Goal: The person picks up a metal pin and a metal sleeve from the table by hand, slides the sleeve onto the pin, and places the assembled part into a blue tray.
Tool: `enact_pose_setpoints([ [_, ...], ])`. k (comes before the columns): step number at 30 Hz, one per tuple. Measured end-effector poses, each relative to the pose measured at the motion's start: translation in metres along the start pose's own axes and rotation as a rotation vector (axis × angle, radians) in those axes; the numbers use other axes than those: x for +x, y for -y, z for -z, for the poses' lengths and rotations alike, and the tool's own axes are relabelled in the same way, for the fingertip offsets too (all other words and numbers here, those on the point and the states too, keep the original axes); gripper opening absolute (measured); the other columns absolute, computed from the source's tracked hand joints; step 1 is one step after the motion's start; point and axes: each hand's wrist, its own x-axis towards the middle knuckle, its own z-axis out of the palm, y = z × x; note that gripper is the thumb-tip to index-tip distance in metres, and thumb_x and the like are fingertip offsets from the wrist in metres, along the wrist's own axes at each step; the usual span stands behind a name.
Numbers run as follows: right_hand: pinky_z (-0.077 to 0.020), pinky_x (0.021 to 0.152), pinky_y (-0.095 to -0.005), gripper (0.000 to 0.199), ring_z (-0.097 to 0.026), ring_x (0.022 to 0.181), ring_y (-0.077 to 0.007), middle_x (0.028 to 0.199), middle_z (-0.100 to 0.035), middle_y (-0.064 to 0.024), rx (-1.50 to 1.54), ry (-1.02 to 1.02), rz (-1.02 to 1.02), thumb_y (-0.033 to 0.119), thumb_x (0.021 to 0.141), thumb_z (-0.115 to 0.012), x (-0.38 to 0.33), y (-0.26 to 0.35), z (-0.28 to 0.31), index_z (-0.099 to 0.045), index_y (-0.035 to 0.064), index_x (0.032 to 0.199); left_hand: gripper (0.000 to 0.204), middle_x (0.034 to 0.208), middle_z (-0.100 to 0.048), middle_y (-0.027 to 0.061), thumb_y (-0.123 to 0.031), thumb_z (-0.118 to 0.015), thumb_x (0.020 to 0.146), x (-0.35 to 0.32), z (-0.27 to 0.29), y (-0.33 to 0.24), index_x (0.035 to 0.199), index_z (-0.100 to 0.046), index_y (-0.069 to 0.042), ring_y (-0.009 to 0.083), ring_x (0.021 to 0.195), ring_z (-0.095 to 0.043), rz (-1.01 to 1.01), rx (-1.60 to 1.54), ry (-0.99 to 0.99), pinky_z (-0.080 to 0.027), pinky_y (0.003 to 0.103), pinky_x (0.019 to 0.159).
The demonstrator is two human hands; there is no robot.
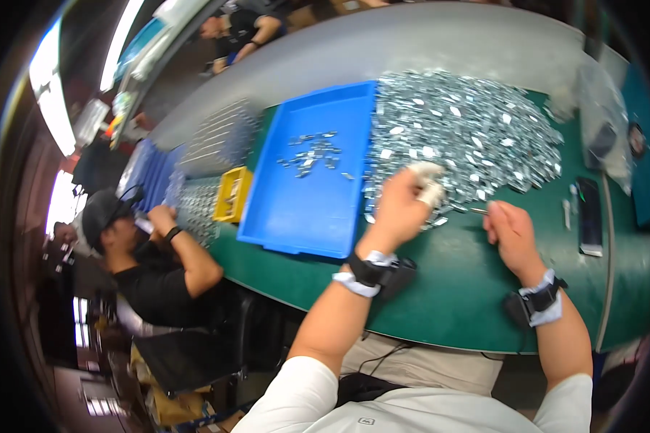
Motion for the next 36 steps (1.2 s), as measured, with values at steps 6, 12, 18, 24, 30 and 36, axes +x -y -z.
enact_pose_setpoints([
  [6, -0.0322, 0.048, -0.0221, 0.04, -0.04, 0.051, -0.005, 0.057, -0.045, 0.0027, 0.031, 0.037, -0.006, 0.031, 0.102, -0.045, 0.001, -0.006, -0.003, -0.052, 0.0057, 0.072, 0.013, 0.082, -0.067, 0.0051, -0.004, -0.057, 0.093, -0.016, -0.026, -0.007, 0.103, -0.064, -0.001, 0.0107, 0.074, -0.064, 0.041, -0.159, 0.181, -0.053, 0.026, 0.066],
  [12, -0.032, 0.048, -0.0216, 0.038, -0.04, 0.051, -0.004, 0.061, -0.045, 0.0033, 0.055, 0.02, 0.034, 0.027, 0.103, -0.044, 0.002, -0.017, 0.002, -0.051, 0.0055, 0.073, 0.01, 0.081, -0.066, 0.0067, 0.0, -0.059, 0.09, -0.013, -0.025, 0.002, 0.099, -0.064, 0.002, 0.0113, 0.071, -0.064, -0.134, -0.183, 0.214, -0.053, 0.026, 0.065],
  [18, -0.0313, 0.048, -0.0214, 0.038, -0.038, 0.052, -0.0043, 0.062, -0.042, 0.0035, 0.12, 0.002, 0.039, 0.029, 0.104, -0.043, 0.008, -0.024, 0.002, -0.049, 0.0068, 0.074, 0.008, 0.079, -0.066, 0.0066, -0.002, -0.064, 0.087, -0.016, -0.027, 0.0, 0.093, -0.064, 0.002, 0.0114, 0.067, -0.063, 0.08, -0.31, 0.169, -0.051, 0.026, 0.06],
  [24, -0.0311, 0.049, -0.0214, 0.038, -0.038, 0.053, -0.0046, 0.062, -0.042, 0.0035, 0.063, -0.003, 0.068, 0.029, 0.104, -0.043, 0.007, -0.019, -0.002, -0.048, 0.007, 0.073, 0.009, 0.075, -0.066, 0.0061, -0.005, -0.067, 0.086, -0.015, -0.031, 0.007, 0.09, -0.064, 0.002, 0.0109, 0.064, -0.062, -0.048, -0.249, 0.104, -0.049, 0.025, 0.055],
  [30, -0.0313, 0.049, -0.0213, 0.037, -0.039, 0.053, -0.0042, 0.063, -0.044, 0.003, -0.006, 0.062, 0.069, 0.027, 0.104, -0.043, 0.004, -0.012, -0.003, -0.049, 0.0064, 0.074, 0.008, 0.074, -0.066, 0.0052, -0.005, -0.067, 0.085, -0.02, -0.035, 0.002, 0.087, -0.064, 0.001, 0.0103, 0.064, -0.061, 0.072, -0.276, 0.159, -0.049, 0.025, 0.055],
  [36, -0.0317, 0.049, -0.0222, 0.036, -0.04, 0.054, -0.0049, 0.061, -0.045, 0.0028, -0.029, 0.034, 0.062, 0.026, 0.103, -0.044, -0.002, -0.008, 0.001, -0.051, 0.0051, 0.074, 0.009, 0.074, -0.066, 0.0049, -0.007, -0.068, 0.084, -0.022, -0.05, 0.003, 0.086, -0.064, 0.001, 0.0103, 0.066, -0.063, 0.011, -0.298, 0.14, -0.05, 0.026, 0.058],
])
